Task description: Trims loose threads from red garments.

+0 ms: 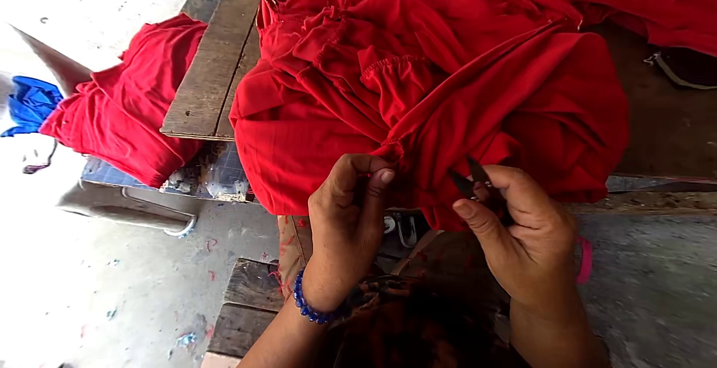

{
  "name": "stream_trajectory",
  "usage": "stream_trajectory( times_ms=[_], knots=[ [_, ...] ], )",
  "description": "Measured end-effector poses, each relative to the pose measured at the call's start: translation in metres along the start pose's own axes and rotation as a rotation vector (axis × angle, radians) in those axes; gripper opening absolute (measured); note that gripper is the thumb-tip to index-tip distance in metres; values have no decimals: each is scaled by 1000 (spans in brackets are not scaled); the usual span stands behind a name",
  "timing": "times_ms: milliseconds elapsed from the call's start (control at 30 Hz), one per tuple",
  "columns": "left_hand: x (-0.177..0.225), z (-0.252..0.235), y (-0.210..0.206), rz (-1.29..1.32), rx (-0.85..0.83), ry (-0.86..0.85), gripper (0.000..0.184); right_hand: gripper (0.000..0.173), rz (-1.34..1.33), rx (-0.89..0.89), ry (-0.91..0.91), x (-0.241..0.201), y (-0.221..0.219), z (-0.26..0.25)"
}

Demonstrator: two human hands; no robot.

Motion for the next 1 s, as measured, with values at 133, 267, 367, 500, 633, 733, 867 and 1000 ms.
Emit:
stream_trajectory(
  times_ms=[133,267,367,500,633,733,867,1000],
  knots=[
    [3,4,0,15,-6,-42,9,27,284,-8,42,-1,-13,3],
    [6,9,-3,-19,-33,-92,9,27,470,33,121,-9,-24,-1],
    [9,11,-6,-56,-39,-120,9,25,535,68,149,-14,-29,-5],
    [8,11,-7,-100,-32,-130,8,24,556,93,144,-14,-31,-8],
    [0,11,0,-77,34,-94,13,21,283,137,18,3,-20,-7],
    [-6,10,8,-290,50,-44,31,12,-138,160,-106,13,-18,-8],
    [0,6,2,-234,36,-84,10,63,-415,116,-148,10,-22,-10],
    [19,-1,-19,273,-69,-89,17,50,-417,61,-15,-5,-21,-12]
  ],
)
Point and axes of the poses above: each hand's wrist, its own z-axis away from the middle knuckle, its own y-axis out of the back of the hand, x = y × z, the point moved 6 cm from there along -z, towards the middle knuckle, and after that the axes turned 3 degrees about -y, right-handed, at the moved point
